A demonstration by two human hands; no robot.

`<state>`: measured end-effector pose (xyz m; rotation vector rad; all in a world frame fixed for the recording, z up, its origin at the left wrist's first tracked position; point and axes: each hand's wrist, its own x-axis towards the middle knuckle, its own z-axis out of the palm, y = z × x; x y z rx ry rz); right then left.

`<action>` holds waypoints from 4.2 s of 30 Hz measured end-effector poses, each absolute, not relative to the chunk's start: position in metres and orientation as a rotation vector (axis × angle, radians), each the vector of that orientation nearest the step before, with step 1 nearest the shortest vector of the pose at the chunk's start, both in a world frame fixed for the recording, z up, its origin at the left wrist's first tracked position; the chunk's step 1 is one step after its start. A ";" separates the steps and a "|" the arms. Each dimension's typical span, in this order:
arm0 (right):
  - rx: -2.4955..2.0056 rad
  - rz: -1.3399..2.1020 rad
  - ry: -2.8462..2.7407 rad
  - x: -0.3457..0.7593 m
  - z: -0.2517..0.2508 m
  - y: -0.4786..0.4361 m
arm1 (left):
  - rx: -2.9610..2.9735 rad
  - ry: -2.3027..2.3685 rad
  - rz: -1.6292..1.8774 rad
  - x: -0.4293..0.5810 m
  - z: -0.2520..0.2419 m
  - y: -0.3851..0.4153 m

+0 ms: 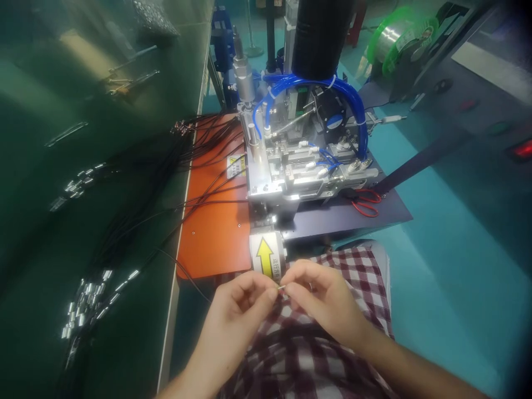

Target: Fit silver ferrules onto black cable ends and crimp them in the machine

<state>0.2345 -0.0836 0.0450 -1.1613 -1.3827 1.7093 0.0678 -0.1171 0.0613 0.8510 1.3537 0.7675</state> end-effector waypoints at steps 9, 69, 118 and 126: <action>-1.091 1.965 -1.310 0.234 0.040 -0.083 | 0.828 1.256 0.725 0.063 0.059 -0.119; -1.221 1.881 -1.315 0.234 0.048 -0.081 | 0.866 1.409 0.796 0.069 0.059 -0.121; -1.130 1.470 -1.737 0.234 0.048 -0.084 | 0.813 1.265 0.767 0.063 0.053 -0.124; -1.142 1.057 -1.917 0.231 0.051 -0.097 | 0.910 1.364 0.900 0.076 0.054 -0.126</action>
